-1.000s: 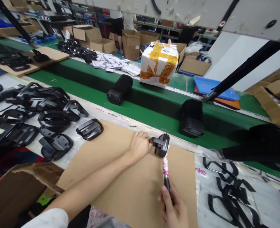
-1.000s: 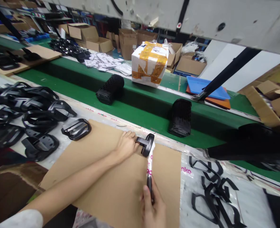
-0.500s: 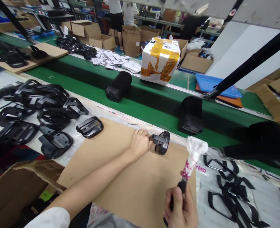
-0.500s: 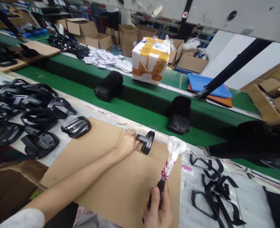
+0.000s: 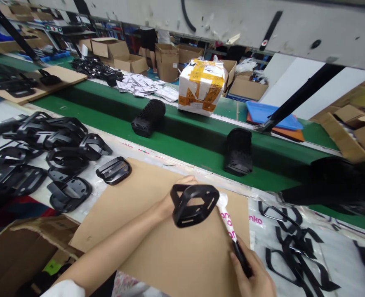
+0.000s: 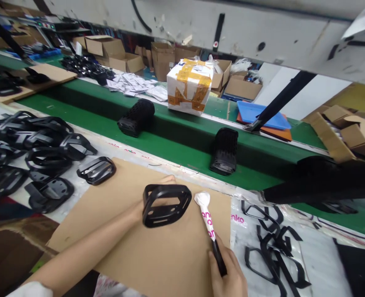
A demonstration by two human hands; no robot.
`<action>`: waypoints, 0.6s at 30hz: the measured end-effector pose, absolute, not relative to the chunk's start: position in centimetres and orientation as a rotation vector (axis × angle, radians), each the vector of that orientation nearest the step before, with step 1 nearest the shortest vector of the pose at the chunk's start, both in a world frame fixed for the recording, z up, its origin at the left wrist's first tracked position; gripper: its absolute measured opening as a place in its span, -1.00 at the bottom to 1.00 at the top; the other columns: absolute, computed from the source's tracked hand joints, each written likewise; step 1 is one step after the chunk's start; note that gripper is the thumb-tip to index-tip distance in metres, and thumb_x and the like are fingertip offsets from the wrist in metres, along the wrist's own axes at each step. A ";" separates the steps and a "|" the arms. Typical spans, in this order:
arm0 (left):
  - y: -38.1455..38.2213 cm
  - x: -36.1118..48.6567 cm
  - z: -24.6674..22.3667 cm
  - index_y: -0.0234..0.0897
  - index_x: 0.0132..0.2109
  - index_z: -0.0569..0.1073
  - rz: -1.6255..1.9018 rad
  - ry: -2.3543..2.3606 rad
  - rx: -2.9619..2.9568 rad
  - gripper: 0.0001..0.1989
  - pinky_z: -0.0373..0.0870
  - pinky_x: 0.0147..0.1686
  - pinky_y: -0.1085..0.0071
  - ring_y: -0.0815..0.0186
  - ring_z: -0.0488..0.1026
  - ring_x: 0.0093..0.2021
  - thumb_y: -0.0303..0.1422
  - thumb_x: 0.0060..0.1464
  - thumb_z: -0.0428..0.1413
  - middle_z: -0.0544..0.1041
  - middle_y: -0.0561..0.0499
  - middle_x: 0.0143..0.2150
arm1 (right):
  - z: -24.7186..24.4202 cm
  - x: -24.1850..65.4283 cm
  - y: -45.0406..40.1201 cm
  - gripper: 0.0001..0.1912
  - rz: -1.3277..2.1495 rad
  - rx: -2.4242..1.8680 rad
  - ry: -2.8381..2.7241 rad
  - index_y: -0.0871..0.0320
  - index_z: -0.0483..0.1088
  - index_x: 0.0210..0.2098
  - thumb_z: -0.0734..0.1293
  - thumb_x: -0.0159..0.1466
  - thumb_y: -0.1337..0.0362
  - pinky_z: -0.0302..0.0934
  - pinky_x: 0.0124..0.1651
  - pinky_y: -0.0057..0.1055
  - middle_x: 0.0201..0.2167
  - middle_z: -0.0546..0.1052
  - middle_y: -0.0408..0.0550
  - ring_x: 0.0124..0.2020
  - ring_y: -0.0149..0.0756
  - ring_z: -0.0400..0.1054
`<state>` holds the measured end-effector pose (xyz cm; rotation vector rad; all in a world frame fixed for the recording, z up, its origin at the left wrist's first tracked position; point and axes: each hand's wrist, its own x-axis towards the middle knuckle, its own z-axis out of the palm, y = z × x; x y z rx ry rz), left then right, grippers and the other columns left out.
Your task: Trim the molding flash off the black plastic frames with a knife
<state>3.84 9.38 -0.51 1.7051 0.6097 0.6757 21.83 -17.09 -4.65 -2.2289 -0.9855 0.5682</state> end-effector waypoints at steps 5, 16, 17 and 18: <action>7.5 3.5 3.1 -0.24 -0.44 0.35 0.873 0.462 1.878 -0.55 0.29 -0.29 0.37 0.33 0.28 -0.36 -0.18 0.42 -0.10 0.31 0.04 -0.42 | -3.9 22.4 -16.7 -0.57 0.430 -2.127 -1.160 0.11 0.56 0.08 0.32 0.38 0.01 0.24 0.31 -0.11 0.11 0.47 0.07 0.16 -0.01 0.38; 6.5 3.4 3.4 -0.31 -0.24 0.52 1.136 0.356 2.036 -0.54 0.34 -0.28 0.41 0.35 0.35 -0.33 0.02 0.32 0.03 0.41 -0.05 -0.28 | 4.9 16.4 -8.5 -0.61 0.517 -1.514 -1.273 -0.04 0.44 0.23 0.32 0.43 0.15 0.27 0.27 -0.19 0.20 0.48 -0.03 0.21 -0.07 0.39; 6.4 3.3 3.5 -0.31 -0.25 0.52 1.129 0.360 2.008 -0.54 0.35 -0.27 0.42 0.35 0.36 -0.32 0.02 0.31 0.05 0.41 -0.06 -0.28 | 5.0 16.0 -7.8 -0.62 0.490 -1.497 -1.297 -0.05 0.45 0.23 0.29 0.45 0.17 0.28 0.26 -0.21 0.19 0.50 -0.04 0.20 -0.09 0.40; 6.3 3.1 3.6 -0.32 -0.25 0.52 1.114 0.365 1.973 -0.56 0.35 -0.26 0.42 0.35 0.37 -0.31 0.00 0.30 0.08 0.42 -0.06 -0.27 | 5.1 15.6 -7.3 -0.64 0.457 -1.495 -1.312 -0.05 0.46 0.22 0.27 0.47 0.19 0.29 0.24 -0.22 0.18 0.51 -0.06 0.20 -0.09 0.41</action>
